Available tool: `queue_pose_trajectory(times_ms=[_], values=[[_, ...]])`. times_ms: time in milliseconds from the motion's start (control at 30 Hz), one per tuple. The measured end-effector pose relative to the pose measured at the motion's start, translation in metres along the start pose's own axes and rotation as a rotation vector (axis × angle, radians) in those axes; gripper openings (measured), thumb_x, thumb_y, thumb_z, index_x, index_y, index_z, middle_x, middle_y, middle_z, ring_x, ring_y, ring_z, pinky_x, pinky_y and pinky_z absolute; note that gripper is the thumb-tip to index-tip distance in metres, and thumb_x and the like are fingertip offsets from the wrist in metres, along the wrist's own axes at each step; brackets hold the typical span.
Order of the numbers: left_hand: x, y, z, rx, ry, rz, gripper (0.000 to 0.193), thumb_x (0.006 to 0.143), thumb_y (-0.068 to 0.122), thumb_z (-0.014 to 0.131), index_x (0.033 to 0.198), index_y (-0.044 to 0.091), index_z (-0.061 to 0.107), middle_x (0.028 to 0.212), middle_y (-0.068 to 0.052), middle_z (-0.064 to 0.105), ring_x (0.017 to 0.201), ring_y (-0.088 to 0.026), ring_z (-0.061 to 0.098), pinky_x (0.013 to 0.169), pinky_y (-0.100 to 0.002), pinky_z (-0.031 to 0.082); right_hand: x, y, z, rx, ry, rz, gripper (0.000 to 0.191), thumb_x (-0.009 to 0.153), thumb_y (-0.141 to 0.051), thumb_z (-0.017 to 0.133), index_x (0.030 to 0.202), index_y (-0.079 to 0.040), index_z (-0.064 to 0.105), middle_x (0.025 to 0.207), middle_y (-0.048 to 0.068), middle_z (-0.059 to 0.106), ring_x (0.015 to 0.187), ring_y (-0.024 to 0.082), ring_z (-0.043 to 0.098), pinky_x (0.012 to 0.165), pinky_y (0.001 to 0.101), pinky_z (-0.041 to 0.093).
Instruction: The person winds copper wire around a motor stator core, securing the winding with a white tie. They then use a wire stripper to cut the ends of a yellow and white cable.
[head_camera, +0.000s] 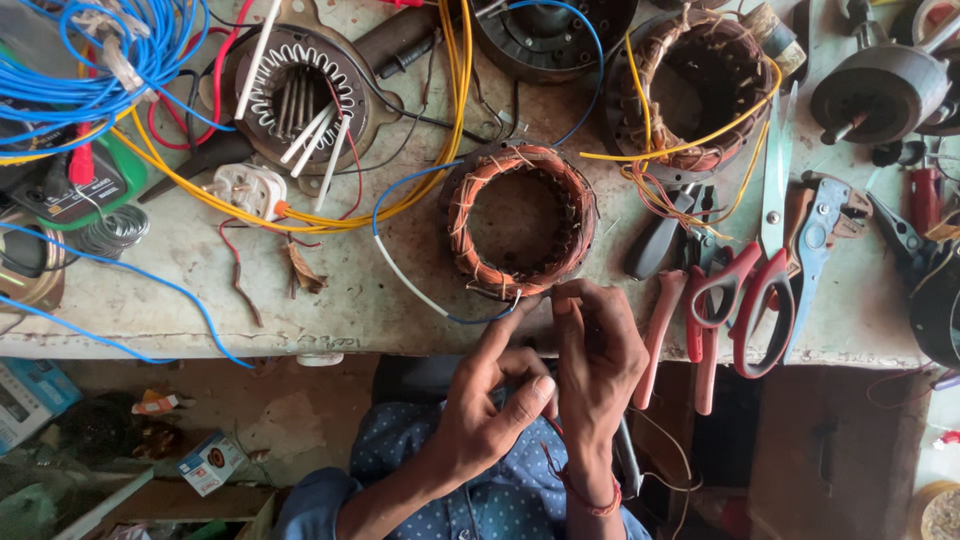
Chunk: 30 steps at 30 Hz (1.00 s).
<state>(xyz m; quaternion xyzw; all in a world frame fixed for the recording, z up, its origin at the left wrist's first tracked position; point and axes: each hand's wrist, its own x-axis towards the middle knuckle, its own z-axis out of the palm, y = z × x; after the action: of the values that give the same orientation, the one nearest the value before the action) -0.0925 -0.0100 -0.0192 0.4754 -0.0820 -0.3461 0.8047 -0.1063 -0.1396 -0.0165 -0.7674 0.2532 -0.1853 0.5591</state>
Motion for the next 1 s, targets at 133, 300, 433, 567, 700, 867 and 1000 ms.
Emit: queue_pose_trajectory(times_ms=[133, 300, 433, 567, 700, 867, 1000], values=[[0.001, -0.005, 0.0, -0.012, -0.008, 0.004, 0.077, 0.103, 0.017, 0.061, 0.167, 0.002, 0.021, 0.084, -0.004, 0.06, 0.081, -0.01, 0.059, 0.079, -0.029, 0.052, 0.0, 0.003, 0.0, 0.021, -0.002, -0.009, 0.008, 0.101, 0.001, 0.065, 0.108, 0.0, 0.068, 0.094, 0.0, 0.059, 0.085, 0.005, 0.055, 0.073, 0.019, 0.044], [0.001, -0.007, 0.0, 0.021, 0.004, 0.01, 0.078, 0.102, 0.017, 0.061, 0.166, 0.002, 0.021, 0.083, -0.003, 0.059, 0.079, -0.009, 0.058, 0.077, -0.027, 0.051, 0.0, 0.006, -0.001, 0.042, -0.007, 0.006, 0.008, 0.101, 0.001, 0.065, 0.108, 0.0, 0.068, 0.092, -0.001, 0.058, 0.083, 0.004, 0.054, 0.07, 0.0189, 0.043], [0.001, -0.007, 0.0, 0.068, 0.016, 0.044, 0.078, 0.102, 0.017, 0.061, 0.167, 0.001, 0.021, 0.084, -0.002, 0.059, 0.08, -0.009, 0.057, 0.078, -0.026, 0.05, 0.001, 0.004, 0.0, 0.031, -0.009, -0.008, 0.006, 0.101, 0.001, 0.065, 0.107, 0.0, 0.068, 0.094, 0.0, 0.059, 0.085, 0.005, 0.053, 0.071, 0.0195, 0.042], [0.001, -0.011, -0.002, 0.067, 0.026, 0.051, 0.078, 0.101, 0.016, 0.062, 0.166, 0.001, 0.022, 0.084, -0.002, 0.059, 0.079, -0.009, 0.057, 0.077, -0.026, 0.05, 0.001, 0.0, 0.0, 0.013, -0.014, -0.009, 0.005, 0.101, 0.001, 0.064, 0.104, 0.0, 0.068, 0.094, 0.0, 0.06, 0.085, 0.005, 0.055, 0.072, 0.0198, 0.044], [0.001, -0.017, -0.004, 0.095, 0.053, 0.045, 0.077, 0.1, 0.015, 0.063, 0.165, 0.0, 0.024, 0.085, -0.002, 0.06, 0.079, -0.008, 0.056, 0.075, -0.025, 0.05, 0.001, -0.003, 0.001, -0.013, 0.002, -0.06, 0.008, 0.099, 0.002, 0.064, 0.107, 0.0, 0.067, 0.093, 0.002, 0.061, 0.085, 0.007, 0.057, 0.073, 0.0211, 0.046], [0.0, -0.019, -0.006, 0.056, 0.065, 0.004, 0.079, 0.097, 0.014, 0.063, 0.164, 0.001, 0.023, 0.082, -0.003, 0.061, 0.074, -0.007, 0.055, 0.069, -0.023, 0.047, 0.002, -0.004, 0.002, -0.065, 0.005, -0.037, 0.008, 0.099, 0.0, 0.064, 0.106, 0.0, 0.068, 0.089, 0.003, 0.061, 0.081, 0.009, 0.057, 0.07, 0.0228, 0.046], [0.003, -0.019, -0.008, -0.001, 0.06, -0.019, 0.077, 0.096, 0.014, 0.063, 0.161, 0.001, 0.025, 0.079, -0.003, 0.061, 0.072, -0.008, 0.057, 0.067, -0.022, 0.048, 0.003, -0.003, 0.002, -0.011, -0.008, -0.008, 0.01, 0.098, -0.001, 0.064, 0.108, 0.0, 0.068, 0.09, 0.003, 0.063, 0.081, 0.009, 0.059, 0.069, 0.023, 0.047]])
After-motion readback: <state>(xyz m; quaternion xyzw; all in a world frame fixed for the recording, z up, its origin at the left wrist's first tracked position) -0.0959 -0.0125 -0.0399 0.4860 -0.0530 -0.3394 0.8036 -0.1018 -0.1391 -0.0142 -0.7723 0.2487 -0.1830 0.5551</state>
